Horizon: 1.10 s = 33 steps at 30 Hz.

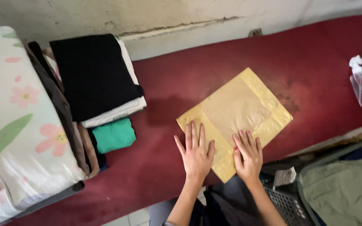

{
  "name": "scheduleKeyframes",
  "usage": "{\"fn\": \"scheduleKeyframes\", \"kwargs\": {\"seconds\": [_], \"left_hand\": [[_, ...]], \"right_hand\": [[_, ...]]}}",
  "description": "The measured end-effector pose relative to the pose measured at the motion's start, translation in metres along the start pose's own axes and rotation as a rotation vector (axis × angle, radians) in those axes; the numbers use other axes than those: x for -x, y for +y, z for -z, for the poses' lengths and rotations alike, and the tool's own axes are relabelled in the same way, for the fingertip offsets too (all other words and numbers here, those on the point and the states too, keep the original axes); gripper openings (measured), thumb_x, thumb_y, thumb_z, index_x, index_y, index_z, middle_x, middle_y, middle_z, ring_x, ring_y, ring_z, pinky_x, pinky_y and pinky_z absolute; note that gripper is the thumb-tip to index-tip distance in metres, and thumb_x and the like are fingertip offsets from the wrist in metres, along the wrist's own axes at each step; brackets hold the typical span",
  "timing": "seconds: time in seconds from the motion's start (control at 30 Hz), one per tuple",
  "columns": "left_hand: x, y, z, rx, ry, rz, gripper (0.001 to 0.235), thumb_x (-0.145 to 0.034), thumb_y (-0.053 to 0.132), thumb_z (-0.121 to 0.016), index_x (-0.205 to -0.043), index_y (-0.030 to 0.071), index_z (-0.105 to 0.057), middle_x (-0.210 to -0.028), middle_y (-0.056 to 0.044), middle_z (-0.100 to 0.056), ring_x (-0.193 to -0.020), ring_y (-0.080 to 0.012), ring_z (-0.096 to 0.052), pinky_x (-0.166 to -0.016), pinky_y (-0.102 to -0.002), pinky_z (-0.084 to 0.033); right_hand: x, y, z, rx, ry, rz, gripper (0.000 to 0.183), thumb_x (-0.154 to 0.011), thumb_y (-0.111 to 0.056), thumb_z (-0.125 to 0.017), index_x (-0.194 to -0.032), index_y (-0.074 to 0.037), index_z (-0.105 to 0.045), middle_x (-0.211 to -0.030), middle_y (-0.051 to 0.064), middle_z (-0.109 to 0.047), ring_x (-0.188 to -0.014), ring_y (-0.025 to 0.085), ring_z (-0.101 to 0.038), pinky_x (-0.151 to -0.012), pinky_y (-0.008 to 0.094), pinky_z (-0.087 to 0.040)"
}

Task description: Fold various items of clothing including pants, shorts, and t-shirts and stack them neatly.

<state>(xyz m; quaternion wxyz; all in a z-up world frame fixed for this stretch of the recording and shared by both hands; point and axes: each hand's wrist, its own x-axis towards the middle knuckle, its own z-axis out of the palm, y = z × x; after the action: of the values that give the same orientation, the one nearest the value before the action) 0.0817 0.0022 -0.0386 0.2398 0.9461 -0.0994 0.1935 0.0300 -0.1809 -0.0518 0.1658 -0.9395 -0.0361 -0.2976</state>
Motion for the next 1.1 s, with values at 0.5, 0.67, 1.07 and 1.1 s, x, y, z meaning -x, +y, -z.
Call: {"fn": "scheduleKeyframes", "kwargs": {"seconds": [0.5,0.67,1.07,1.1], "left_hand": [[-0.254,-0.233,0.141,-0.146,0.379,-0.029,0.06,-0.096,0.001,-0.055,-0.155,0.004,-0.049,-0.164,-0.023,-0.04,-0.153,-0.0432,-0.03,-0.118,-0.071,-0.014],[-0.276,-0.295,0.121,-0.565,0.263,-0.054,0.058,-0.086,0.013,-0.064,-0.144,0.004,-0.061,-0.136,-0.014,-0.065,-0.139,-0.0398,-0.045,-0.113,-0.079,-0.003],[-0.158,-0.066,0.279,-0.489,0.217,-0.151,0.031,-0.085,0.033,-0.074,-0.094,0.008,-0.058,-0.073,-0.012,-0.064,-0.064,-0.032,-0.065,-0.053,-0.045,-0.051],[-0.132,-0.046,0.273,-0.494,0.215,-0.142,0.031,-0.085,0.033,-0.074,-0.094,0.008,-0.058,-0.073,-0.012,-0.064,-0.064,-0.032,-0.065,-0.053,-0.045,-0.051]], "right_hand": [[-0.007,-0.003,0.001,-0.051,0.042,-0.005,0.044,-0.091,-0.012,-0.055,-0.134,-0.01,-0.066,-0.144,0.013,-0.062,-0.142,0.034,-0.051,-0.121,0.053,-0.032],[-0.006,-0.001,0.0,-0.054,0.048,-0.011,0.045,-0.09,-0.011,-0.056,-0.133,-0.01,-0.066,-0.142,0.011,-0.063,-0.141,0.034,-0.053,-0.12,0.052,-0.033],[-0.001,0.003,0.001,-0.153,0.078,-0.001,0.039,-0.094,-0.01,-0.055,-0.132,-0.009,-0.066,-0.144,0.012,-0.062,-0.143,0.033,-0.053,-0.124,0.052,-0.032],[0.005,0.0,0.002,-0.16,0.071,0.004,0.039,-0.094,-0.01,-0.055,-0.132,-0.009,-0.066,-0.144,0.012,-0.062,-0.143,0.033,-0.053,-0.124,0.052,-0.032]]}}
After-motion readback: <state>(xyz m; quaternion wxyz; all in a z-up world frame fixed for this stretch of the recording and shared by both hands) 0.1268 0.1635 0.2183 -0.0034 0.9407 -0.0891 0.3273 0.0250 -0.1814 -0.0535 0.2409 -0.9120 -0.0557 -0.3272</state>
